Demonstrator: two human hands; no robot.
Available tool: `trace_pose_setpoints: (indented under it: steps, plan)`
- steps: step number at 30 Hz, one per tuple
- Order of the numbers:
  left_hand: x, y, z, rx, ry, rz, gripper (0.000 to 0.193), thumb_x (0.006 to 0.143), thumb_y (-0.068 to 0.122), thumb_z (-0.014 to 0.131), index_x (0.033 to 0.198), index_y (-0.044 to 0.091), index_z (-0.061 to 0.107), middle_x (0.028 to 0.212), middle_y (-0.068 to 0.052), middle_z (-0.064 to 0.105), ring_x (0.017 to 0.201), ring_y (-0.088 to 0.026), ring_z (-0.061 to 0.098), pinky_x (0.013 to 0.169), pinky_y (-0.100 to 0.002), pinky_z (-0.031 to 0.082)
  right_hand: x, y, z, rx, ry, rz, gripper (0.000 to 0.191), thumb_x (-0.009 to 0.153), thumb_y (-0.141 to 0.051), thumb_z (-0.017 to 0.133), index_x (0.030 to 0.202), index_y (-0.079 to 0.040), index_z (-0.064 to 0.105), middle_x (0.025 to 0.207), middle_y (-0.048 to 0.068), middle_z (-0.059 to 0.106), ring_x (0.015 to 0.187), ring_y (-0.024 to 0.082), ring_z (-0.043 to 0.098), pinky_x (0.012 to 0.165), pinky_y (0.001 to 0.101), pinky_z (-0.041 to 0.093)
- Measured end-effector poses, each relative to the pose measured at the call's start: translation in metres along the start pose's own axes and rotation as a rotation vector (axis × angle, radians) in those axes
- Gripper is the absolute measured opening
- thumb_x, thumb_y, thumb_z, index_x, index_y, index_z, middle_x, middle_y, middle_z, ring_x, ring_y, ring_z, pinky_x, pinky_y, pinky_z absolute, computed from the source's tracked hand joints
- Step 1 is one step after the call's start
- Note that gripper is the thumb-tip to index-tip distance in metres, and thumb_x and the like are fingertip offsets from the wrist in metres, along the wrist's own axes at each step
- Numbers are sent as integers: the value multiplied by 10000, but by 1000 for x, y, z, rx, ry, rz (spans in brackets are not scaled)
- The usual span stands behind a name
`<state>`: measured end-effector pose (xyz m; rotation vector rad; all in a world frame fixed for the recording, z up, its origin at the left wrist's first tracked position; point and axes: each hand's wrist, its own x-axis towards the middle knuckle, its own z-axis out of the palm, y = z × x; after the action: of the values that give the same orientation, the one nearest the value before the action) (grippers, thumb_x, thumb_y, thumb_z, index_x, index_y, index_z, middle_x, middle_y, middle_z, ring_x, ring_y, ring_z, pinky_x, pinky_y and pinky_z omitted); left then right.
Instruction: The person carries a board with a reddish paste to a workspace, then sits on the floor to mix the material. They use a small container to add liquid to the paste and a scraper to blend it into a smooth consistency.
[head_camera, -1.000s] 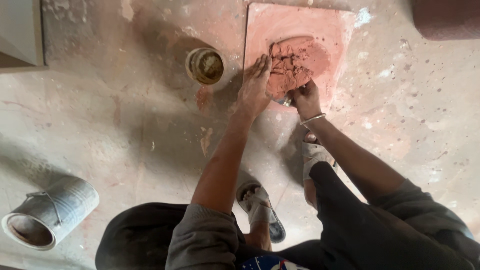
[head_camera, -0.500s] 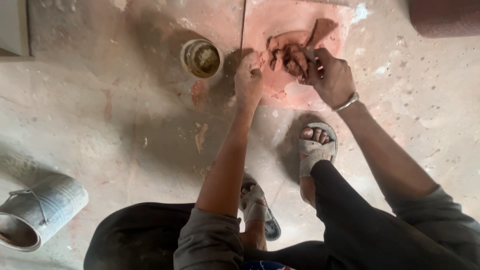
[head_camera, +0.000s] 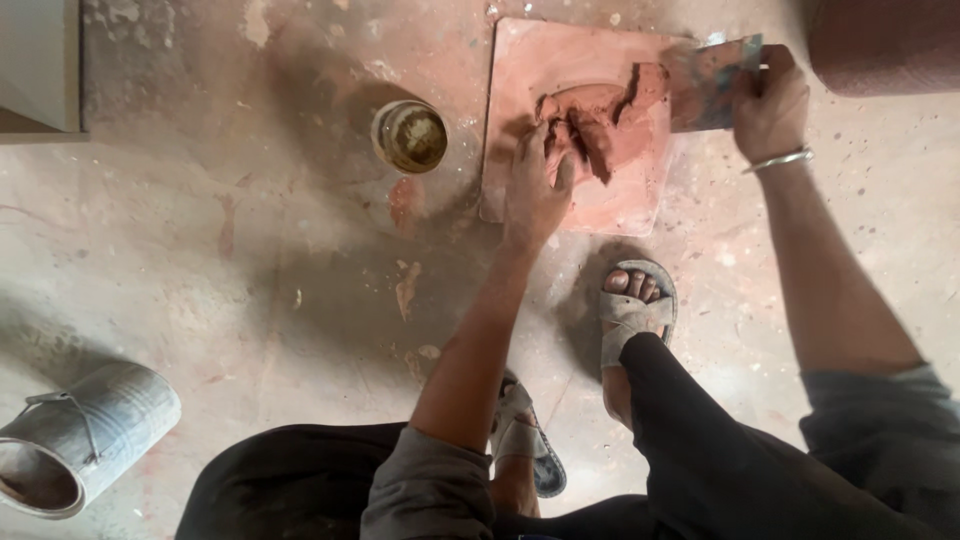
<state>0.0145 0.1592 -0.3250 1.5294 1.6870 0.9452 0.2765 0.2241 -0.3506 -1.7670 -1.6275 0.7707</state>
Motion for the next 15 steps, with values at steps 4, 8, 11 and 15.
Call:
trace_pose_setpoints:
  steps: [4,8,11,15]
  plan:
    - [-1,2,-2,10,46,-35,524,961,178,661,1434,14,505,1406,-249,578,1326,-418,553,1131,-481,458,22,-12,8,228,-116,157,130,1061,39,588,1180,70,632,982,185,744,828,181,735,702,332,608]
    - [4,3,-9,11,34,-40,607,909,182,684,1449,3,472,1408,-255,555,1323,-419,538,1128,-486,452,34,-48,24,417,-308,146,130,1067,45,577,1190,55,618,1014,164,730,837,155,717,723,301,615]
    - [6,-1,-9,99,51,60,711,898,201,689,1505,-19,391,1454,-287,508,1343,-445,504,1128,-511,421,38,-76,43,414,-427,89,410,916,106,536,1316,19,563,1073,161,712,848,149,691,734,308,608]
    - [3,-12,-1,138,12,6,801,905,233,684,1555,-39,304,1446,-326,470,1347,-473,469,1153,-527,401,37,-99,77,115,-546,-375,539,934,39,569,1464,-57,569,1277,188,698,1046,271,695,886,407,588]
